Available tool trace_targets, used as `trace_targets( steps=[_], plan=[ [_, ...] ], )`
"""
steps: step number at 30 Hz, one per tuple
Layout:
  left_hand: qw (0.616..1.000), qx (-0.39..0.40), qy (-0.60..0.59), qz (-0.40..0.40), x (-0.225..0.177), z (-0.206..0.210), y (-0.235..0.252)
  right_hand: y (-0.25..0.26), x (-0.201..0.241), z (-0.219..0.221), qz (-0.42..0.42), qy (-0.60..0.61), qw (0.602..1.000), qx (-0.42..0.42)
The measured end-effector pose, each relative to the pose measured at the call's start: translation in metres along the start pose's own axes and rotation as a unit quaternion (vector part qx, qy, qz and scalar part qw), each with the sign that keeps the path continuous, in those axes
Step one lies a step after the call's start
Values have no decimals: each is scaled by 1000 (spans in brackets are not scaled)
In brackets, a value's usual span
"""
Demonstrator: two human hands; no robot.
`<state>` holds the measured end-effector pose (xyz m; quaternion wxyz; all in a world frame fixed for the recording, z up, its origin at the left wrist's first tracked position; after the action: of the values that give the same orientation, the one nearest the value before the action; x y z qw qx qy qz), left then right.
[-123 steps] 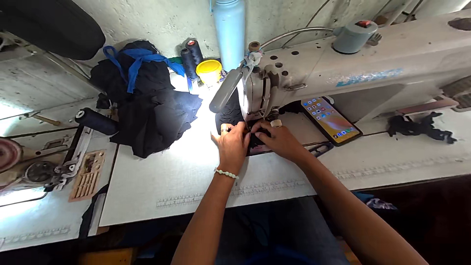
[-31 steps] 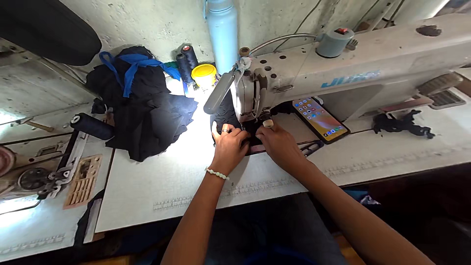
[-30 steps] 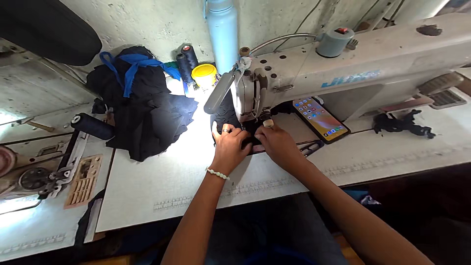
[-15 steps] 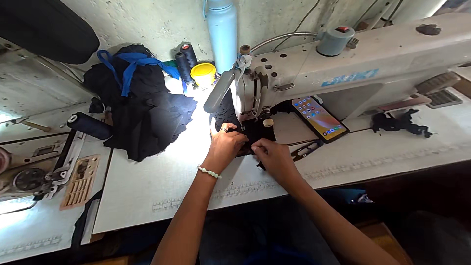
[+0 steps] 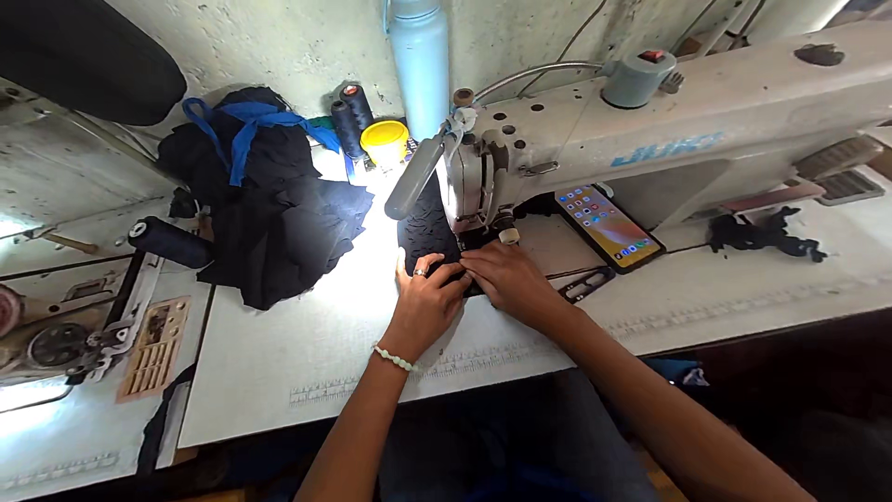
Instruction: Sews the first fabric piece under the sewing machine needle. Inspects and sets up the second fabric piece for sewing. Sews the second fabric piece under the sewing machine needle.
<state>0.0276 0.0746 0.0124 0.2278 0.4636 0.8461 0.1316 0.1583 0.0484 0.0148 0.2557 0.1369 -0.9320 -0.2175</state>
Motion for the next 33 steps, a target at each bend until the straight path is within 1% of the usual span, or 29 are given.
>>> trace_targets(
  steps=[4, 6, 10, 15, 19, 26, 29, 33],
  plan=[
    [1000, 4, -8, 0, 0, 0, 2, -7, -8, 1, -64, -71, 995, -2],
    [1000, 1, -2, -2, -2, -1, 5, -10, -6, 3, -78, -91, 993, 0],
    [1000, -8, 10, 9, -6, 3, 10, -17, -2, 3, -90, -101, 990, -29],
    [998, 20, 54, 8, -8, 4, 10, -21, 3, 2, -87, -144, 985, -31],
    [996, 18, 89, 15, -7, 0, 9, -17, 2, 0, -80, -152, 984, -36],
    [996, 42, 75, 16, 16, 0, 19, 3, -17, 0, -76, -111, 991, -28],
    [996, 49, 72, 25, 17, 3, 24, 9, -22, 2, -64, -96, 993, -25],
    [998, 12, 54, 41, 13, 4, 19, 3, -22, 2, -15, -61, 997, -44]
  ],
)
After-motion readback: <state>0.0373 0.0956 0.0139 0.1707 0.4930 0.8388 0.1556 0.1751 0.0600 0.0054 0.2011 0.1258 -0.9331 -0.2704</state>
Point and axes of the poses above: each hand's wrist, its own y-axis towards the middle knuckle, its own z-axis out of the palm, x = y × z, the point moved 7 cm from there along y, towards the middle knuckle, and after that the axes turned 2 degrees about -x, right-handed, at the moved point
